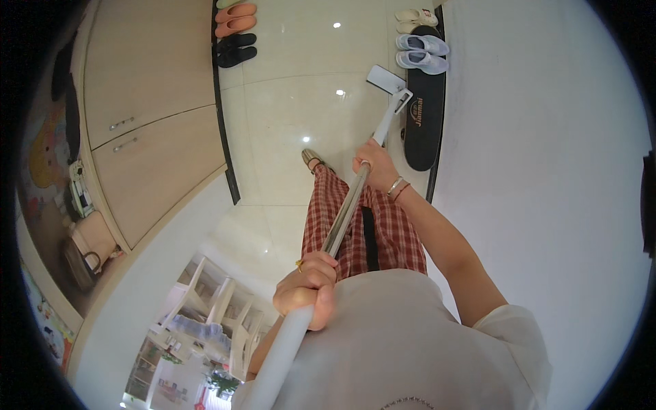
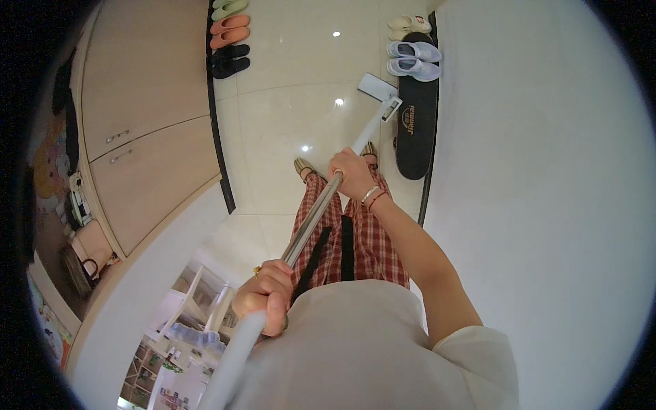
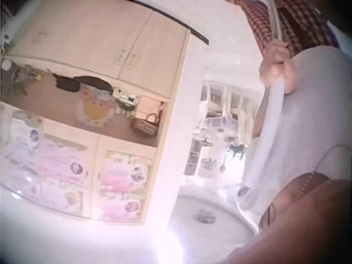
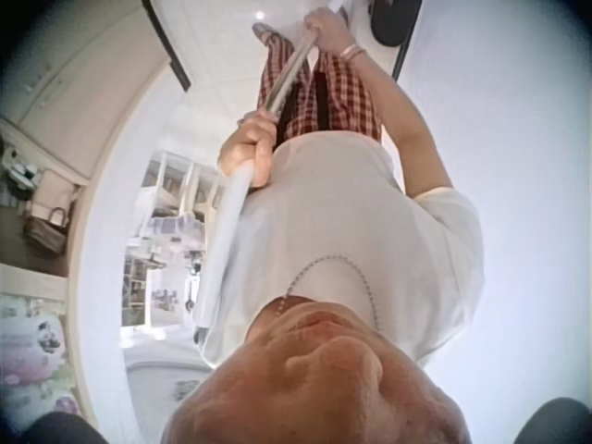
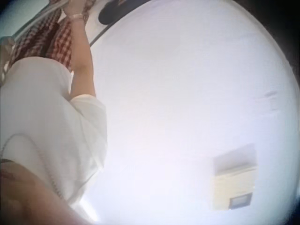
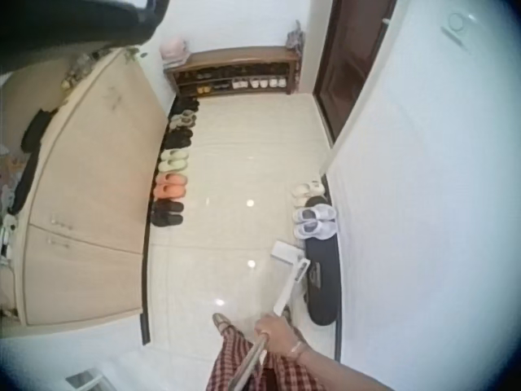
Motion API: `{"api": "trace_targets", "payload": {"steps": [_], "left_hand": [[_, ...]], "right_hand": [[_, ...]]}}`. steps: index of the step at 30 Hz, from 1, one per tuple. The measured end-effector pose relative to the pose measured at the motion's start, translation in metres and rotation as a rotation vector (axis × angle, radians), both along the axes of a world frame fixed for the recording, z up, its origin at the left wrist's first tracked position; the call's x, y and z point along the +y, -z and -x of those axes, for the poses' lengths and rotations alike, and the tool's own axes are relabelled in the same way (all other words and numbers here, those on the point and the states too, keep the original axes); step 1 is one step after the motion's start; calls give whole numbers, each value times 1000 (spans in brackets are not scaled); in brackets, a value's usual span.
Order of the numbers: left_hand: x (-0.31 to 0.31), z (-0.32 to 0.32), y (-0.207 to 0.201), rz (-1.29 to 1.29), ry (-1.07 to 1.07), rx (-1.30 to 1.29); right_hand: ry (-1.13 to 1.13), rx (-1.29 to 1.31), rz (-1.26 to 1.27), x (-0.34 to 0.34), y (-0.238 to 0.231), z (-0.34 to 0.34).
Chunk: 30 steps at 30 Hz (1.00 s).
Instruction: The person mops a tiled floor in a home entryway using a flat mop. They move the mop back and forth across the surface, navigating around a shoe rack and a skateboard. The person briefly pauses to press a wall switch before resuming the mopping task.
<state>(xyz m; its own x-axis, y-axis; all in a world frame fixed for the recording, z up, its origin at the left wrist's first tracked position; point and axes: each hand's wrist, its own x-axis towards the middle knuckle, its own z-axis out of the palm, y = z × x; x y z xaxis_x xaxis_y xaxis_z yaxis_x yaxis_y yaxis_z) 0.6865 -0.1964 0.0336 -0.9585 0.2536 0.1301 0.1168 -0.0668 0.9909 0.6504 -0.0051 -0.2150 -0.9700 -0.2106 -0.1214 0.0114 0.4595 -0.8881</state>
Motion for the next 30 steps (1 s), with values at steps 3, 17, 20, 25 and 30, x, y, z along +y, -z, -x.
{"api": "trace_targets", "payload": {"steps": [3,17,20,25,30], "left_hand": [[-21,11,-11,35,94,-3],[-175,50,-78,264,330,-44],[-187,57,-94,354,317,-45],[-186,58,-95,364,228,-16],[-167,54,-99,324,287,22]], "right_hand": [[103,-13,69,-27,-1,-8],[392,148,214,-244,-23,-2],[369,120,354,-278,-32,10],[174,141,420,-289,-30,32],[-86,127,351,-252,-46,36]]}}
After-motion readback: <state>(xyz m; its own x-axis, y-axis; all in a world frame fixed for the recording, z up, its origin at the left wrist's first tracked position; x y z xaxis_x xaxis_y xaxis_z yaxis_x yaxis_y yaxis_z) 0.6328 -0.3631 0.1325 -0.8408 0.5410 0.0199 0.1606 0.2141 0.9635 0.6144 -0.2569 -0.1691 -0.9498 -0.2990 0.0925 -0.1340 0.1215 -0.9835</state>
